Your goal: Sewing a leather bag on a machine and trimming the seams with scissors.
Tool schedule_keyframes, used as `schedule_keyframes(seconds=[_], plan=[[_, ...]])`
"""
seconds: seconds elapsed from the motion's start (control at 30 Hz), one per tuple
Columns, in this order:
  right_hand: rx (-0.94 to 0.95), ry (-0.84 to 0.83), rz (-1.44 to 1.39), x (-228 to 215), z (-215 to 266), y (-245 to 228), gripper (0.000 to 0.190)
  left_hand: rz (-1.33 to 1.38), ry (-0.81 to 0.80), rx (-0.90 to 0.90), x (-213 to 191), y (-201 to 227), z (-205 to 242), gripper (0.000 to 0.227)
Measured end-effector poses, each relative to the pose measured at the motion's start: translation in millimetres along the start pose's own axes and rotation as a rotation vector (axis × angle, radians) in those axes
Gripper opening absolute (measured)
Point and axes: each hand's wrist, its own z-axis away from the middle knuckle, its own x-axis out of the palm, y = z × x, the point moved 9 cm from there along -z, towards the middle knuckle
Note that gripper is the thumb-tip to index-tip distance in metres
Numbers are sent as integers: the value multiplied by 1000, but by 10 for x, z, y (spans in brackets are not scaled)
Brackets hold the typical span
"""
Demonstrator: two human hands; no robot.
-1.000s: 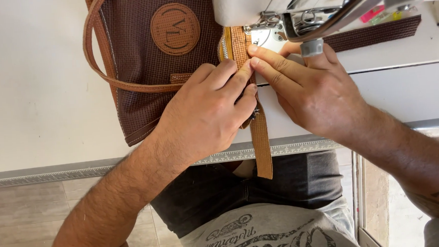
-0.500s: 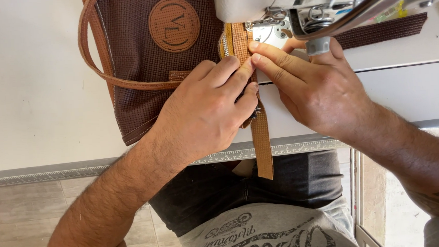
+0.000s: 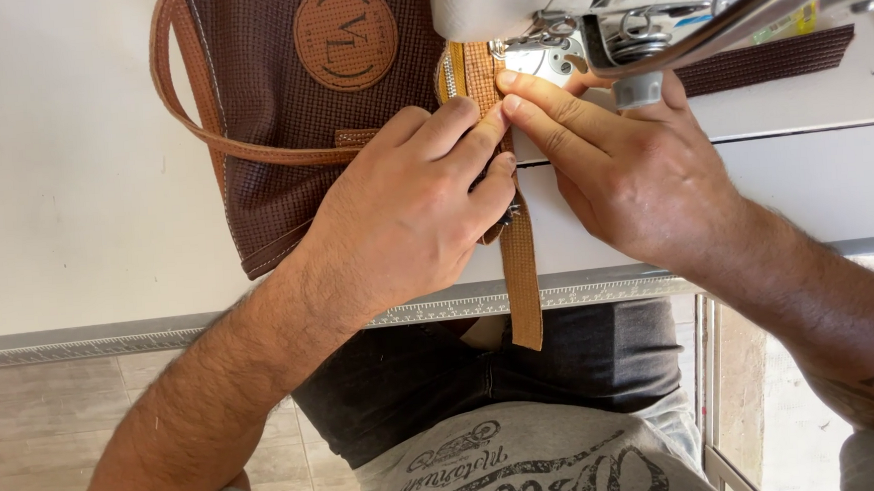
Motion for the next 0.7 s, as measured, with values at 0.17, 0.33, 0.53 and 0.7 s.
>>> schedule_keyframes(seconds=[0.17,0.33,0.53,0.7], plan=[[-3,11,-8,2,-4,4,49,-1,0,2,-4,-13,-12,25],[-13,23,-76,-27,-22,-9,47,8,-2,-1,-1,-10,-8,25],[15,-20,-14,32,13,13,52,0,-14,3,-4,-11,-12,28],[7,2,-78,-11,-22,14,47,22,-31,9,6,-12,-20,29]])
